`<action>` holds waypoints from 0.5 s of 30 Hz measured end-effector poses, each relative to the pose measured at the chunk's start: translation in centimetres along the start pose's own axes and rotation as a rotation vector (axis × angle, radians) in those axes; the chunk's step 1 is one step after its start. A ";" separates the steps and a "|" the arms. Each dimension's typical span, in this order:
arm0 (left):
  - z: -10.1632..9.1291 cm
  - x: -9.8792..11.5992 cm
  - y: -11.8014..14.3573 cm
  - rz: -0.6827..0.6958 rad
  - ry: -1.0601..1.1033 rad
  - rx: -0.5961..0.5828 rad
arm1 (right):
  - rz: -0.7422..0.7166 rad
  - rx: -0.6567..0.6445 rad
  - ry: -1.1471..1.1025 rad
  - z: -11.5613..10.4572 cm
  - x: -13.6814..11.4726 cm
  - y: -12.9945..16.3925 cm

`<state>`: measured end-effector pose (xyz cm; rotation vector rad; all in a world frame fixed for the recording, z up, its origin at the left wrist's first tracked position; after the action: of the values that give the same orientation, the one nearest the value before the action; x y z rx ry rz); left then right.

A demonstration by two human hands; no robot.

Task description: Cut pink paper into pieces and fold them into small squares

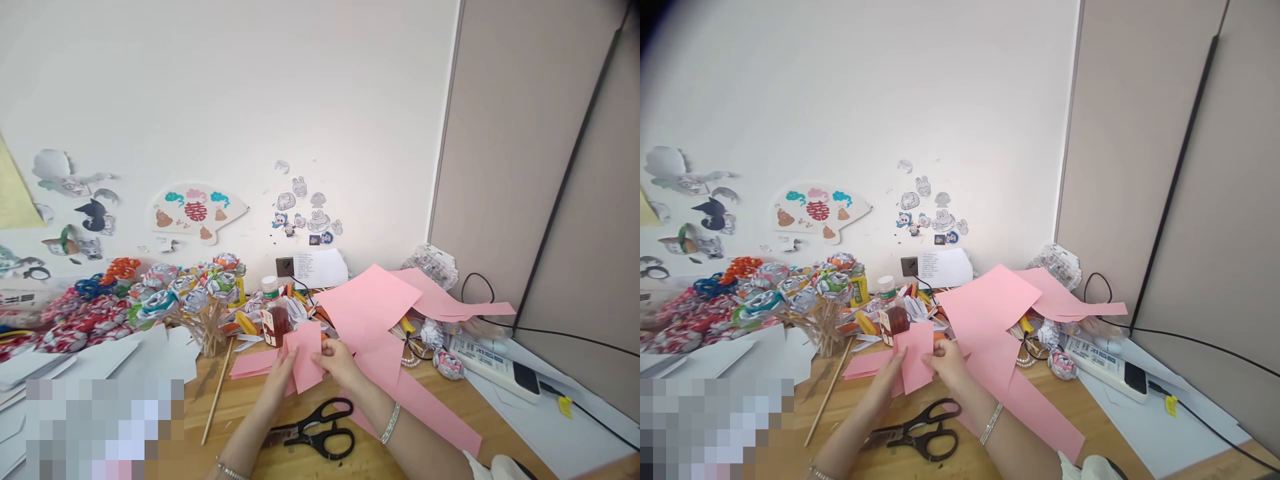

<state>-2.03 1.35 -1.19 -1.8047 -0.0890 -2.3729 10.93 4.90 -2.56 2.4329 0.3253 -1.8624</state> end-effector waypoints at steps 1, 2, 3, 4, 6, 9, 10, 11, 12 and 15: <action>0.3 -0.2 0.2 0.005 -0.017 -0.039 | -0.012 0.002 -0.012 0.2 -0.1 0.3; 0.5 -0.3 0.4 0.014 -0.041 -0.069 | -0.038 0.010 -0.011 0.4 -0.2 0.5; 0.6 -0.5 0.5 0.028 -0.073 -0.081 | -0.075 0.022 0.008 0.5 -0.3 0.8; 0.6 -0.6 0.6 0.044 -0.107 -0.070 | -0.121 0.037 0.047 0.6 -0.4 1.1; 0.5 -0.6 0.5 0.071 -0.155 -0.036 | -0.209 0.086 0.149 0.6 -0.6 1.5; 0.1 -0.3 0.1 0.111 -0.193 -0.030 | -0.249 0.173 0.190 0.4 -0.8 1.8; 0.0 -0.1 -0.1 0.155 -0.227 -0.038 | -0.252 0.188 0.159 0.3 -0.9 1.8; -0.1 -0.1 -0.3 0.219 -0.272 -0.049 | -0.262 0.183 0.118 0.2 -1.1 1.8; -0.2 -0.1 -0.4 0.292 -0.325 -0.065 | -0.285 0.161 0.080 0.1 -1.3 1.9; -0.1 -0.8 -0.7 0.441 -0.480 -0.171 | -0.415 0.066 0.038 0.0 -2.0 2.4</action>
<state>-2.07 2.06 -1.95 -2.1628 0.4230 -1.6639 10.96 2.28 -0.79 2.6022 0.8411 -1.9991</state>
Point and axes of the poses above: each hand's wrist, its own y-axis away from the middle knuckle, its own z-axis out of the palm, x = y × z, the point moved 1 cm from there along -y, towards the middle knuckle, and after that the axes turned 5 degrees about z, right-handed, at the moved point
